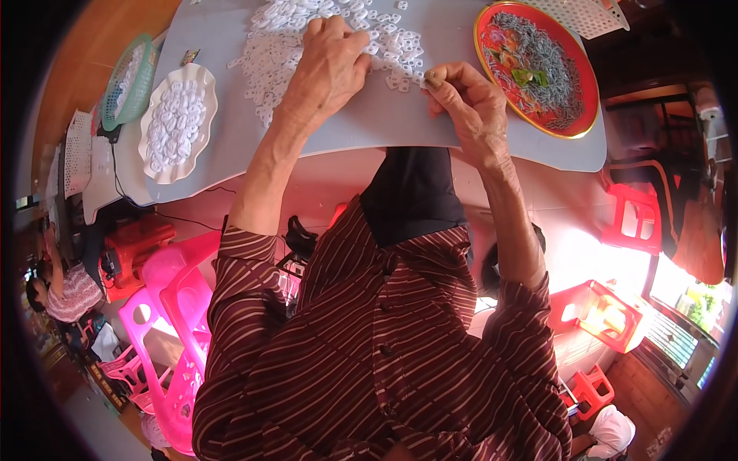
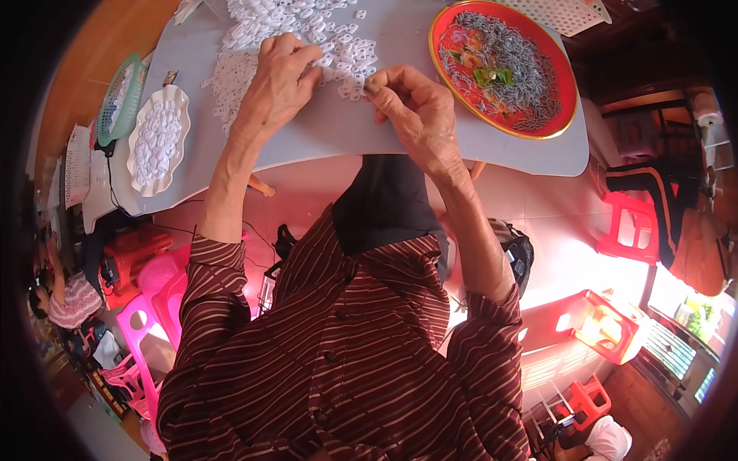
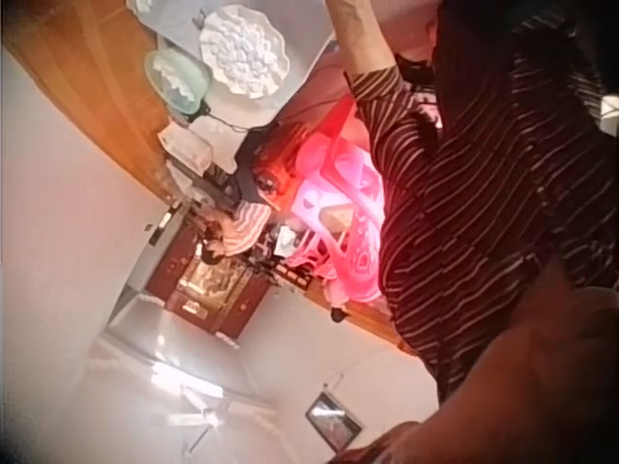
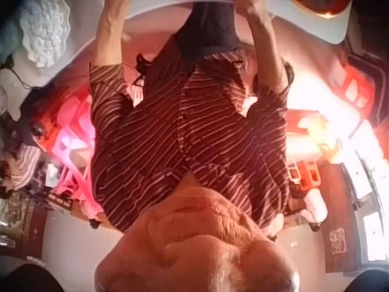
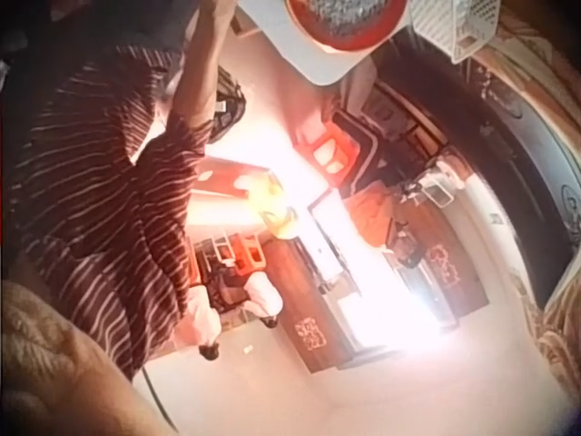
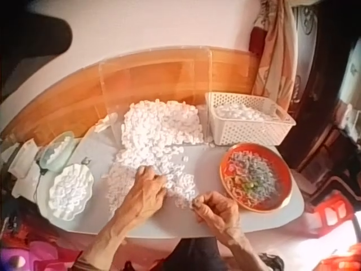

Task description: Manually assembling small white circular plastic parts on a table.

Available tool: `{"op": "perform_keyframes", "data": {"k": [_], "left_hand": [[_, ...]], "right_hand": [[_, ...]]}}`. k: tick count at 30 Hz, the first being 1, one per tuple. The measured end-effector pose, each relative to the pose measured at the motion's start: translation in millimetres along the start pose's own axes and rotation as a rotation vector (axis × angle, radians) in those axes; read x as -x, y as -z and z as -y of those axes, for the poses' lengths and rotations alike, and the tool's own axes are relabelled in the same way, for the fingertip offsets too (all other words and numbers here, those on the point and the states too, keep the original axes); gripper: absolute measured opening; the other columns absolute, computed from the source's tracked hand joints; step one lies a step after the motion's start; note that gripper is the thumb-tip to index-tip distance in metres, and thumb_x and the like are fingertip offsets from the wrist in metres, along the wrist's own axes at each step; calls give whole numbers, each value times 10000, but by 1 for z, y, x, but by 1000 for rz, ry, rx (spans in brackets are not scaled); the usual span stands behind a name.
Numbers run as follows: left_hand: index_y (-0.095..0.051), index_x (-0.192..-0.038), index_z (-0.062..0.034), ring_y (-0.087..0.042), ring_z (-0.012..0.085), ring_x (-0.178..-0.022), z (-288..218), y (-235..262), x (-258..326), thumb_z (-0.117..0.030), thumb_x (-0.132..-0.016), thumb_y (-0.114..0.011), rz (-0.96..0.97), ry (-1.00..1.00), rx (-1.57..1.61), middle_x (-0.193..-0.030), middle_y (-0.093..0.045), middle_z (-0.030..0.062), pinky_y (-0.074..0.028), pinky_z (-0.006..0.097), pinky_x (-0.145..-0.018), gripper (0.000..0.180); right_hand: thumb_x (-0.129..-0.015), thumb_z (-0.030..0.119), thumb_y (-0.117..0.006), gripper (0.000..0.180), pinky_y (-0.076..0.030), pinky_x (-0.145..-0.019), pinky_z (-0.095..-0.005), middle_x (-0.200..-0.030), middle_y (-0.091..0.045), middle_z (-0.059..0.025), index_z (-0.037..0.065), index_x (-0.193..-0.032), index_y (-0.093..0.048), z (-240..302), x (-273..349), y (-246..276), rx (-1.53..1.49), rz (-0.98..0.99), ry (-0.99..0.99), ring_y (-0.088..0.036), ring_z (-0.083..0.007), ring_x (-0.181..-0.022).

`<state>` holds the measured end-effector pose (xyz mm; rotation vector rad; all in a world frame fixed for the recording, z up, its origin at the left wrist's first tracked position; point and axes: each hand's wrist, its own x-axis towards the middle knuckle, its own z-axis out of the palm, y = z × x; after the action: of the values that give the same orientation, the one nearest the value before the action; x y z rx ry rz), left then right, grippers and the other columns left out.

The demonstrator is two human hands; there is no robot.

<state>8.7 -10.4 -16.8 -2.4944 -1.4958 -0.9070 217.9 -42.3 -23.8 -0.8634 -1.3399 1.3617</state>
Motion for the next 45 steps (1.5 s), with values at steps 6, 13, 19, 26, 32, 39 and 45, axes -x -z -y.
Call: {"op": "perform_keyframes", "data": {"k": [6,13,19,26,32,39,45], "left_hand": [[-616,-955,-70,-496,264,-847,1,-3,-3,-54,-755,-628,-59,-28,-30,-853,-535,91,-414,335,-802,202],[-621,-982,9,-553,90,-649,-34,13,4,-123,-870,-580,141,474,1131,-751,-627,36,-447,240,-610,178],[-618,-1010,3,-548,57,-680,-53,-6,11,-148,-883,-578,97,503,1236,-771,-623,15,-444,209,-620,202],[-607,-954,-24,-526,51,-695,-61,-8,13,-126,-862,-574,18,545,1187,-759,-583,-26,-419,188,-620,141],[-588,-915,-26,-525,45,-697,-57,-10,7,-94,-850,-570,-36,540,1219,-748,-576,-25,-422,183,-620,96],[-576,-879,-23,-535,41,-693,-59,-5,0,-85,-839,-594,-79,503,1175,-738,-570,-29,-430,187,-623,76],[-596,-913,-30,-533,35,-702,-52,-11,1,-95,-842,-600,-85,484,1240,-736,-571,-38,-427,191,-625,96]], "right_hand": [[-883,101,-599,117,-437,-600,-194,-756,-586,-6,-16,-893,-601,0,0,-1,22,-2,20,-502,-57,-644],[-901,126,-575,119,-457,-667,-216,-889,-617,-32,9,-922,-588,1,1,1,-166,-33,44,-537,-65,-724],[-907,124,-564,113,-466,-685,-226,-942,-618,-41,15,-933,-582,-3,-3,0,-235,39,137,-555,-72,-790],[-896,115,-582,110,-468,-676,-222,-847,-623,-22,11,-929,-599,-6,-2,-1,-123,6,153,-551,-69,-741],[-886,96,-592,118,-457,-631,-192,-757,-609,-8,-1,-949,-616,-3,1,1,-18,-51,62,-538,-57,-672],[-871,77,-609,143,-465,-629,-194,-783,-616,-11,-1,-991,-611,-5,1,0,-79,-55,82,-543,-57,-678],[-866,77,-616,181,-484,-644,-204,-810,-623,-21,-3,-1026,-588,-3,1,-2,-97,-70,84,-563,-68,-704]]}}
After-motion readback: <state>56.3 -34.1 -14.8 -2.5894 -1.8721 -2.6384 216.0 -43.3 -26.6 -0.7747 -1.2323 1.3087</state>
